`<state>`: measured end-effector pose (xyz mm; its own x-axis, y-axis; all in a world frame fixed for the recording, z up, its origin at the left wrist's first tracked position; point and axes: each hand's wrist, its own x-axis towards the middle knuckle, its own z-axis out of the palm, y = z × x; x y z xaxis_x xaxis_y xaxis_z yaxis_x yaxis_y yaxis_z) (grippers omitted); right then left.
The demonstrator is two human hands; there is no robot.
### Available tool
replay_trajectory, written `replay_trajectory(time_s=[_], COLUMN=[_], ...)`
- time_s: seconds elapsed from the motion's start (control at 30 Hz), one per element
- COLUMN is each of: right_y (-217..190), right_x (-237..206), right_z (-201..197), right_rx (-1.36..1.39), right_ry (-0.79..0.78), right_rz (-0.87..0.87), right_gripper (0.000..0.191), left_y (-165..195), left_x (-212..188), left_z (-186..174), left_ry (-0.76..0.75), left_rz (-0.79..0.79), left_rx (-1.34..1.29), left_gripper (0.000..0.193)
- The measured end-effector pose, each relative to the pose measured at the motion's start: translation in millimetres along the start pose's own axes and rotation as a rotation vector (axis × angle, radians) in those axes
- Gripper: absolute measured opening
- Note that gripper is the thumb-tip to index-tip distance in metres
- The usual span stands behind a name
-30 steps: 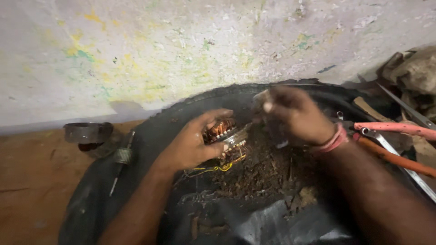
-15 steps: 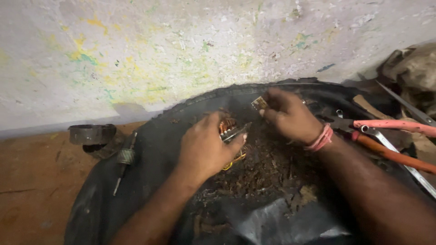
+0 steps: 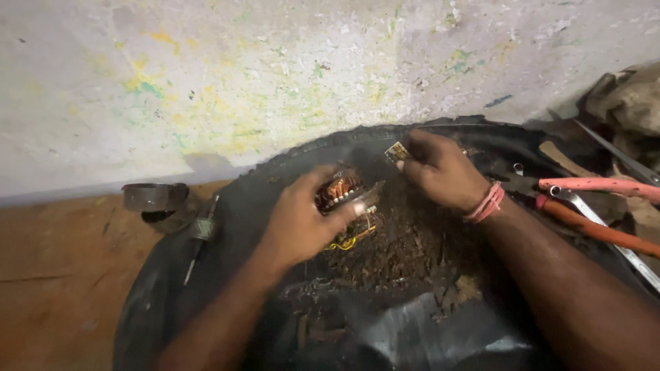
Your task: The person uses a small metal scraper to remove debris and residue from the surface of a cylindrical electrical component with copper windings. The person repeatedly scrapes and wipes the component, rotating it to access different areas, and discards debris onto the work surface.
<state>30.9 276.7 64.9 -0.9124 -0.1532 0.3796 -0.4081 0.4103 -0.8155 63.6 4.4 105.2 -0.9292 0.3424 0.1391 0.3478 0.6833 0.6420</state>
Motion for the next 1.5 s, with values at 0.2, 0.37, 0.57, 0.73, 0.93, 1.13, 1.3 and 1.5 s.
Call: replay_trajectory(time_s=[0.2,0.37,0.57,0.73,0.93,1.13,1.3,1.5], right_y=[-4.2,-26.3,-33.7,-55.4,-81.2,-55.1,-57.2,-64.7], right_x=[2.8,-2.2,-21.2,-5.2,-13.3,-2.1,-12.7,-3.4], right_z=[-1.2,-4.2,-20.5,-49.2,-64.0,-70.5,-67.3,-65.0], right_rx=[0.032,0.341,0.721,0.727,0.61,0.354,0.664,0.291], right_ry=[-0.009,-0.053,-0.546,-0.228,-0.263,-0.12,-0.511,0.133], right_rz=[0.065,0.033,-0.322,-0.277,-0.418,-0.128,-0.239,0.229], right_gripper=[0.016,0.013,0.011,0.015,0.016,0.016,0.015,0.013], left_y=[-10.4,-15.9,47.5,79.9,77.1,93.2,97.8,91.6], left_x=[-13.0,-13.6,33.8,47.9,73.1,70.5,83.4,64.1], left_z=[-29.9,-30.1,5.0,26.1,20.6,47.8,29.6,36.0], left_ry=[0.036,0.261,0.074,-0.306,0.011,-0.153,-0.075,-0.305], left_rz=[0.361,0.401,0.373,0.144,0.182,0.19,-0.197,0.082], left_rx=[0.063,-0.288,-0.421,-0.814,-0.847,-0.858,-0.872,-0.939], left_gripper=[0.073,0.045,0.031,0.034,0.038,0.041,0.029,0.034])
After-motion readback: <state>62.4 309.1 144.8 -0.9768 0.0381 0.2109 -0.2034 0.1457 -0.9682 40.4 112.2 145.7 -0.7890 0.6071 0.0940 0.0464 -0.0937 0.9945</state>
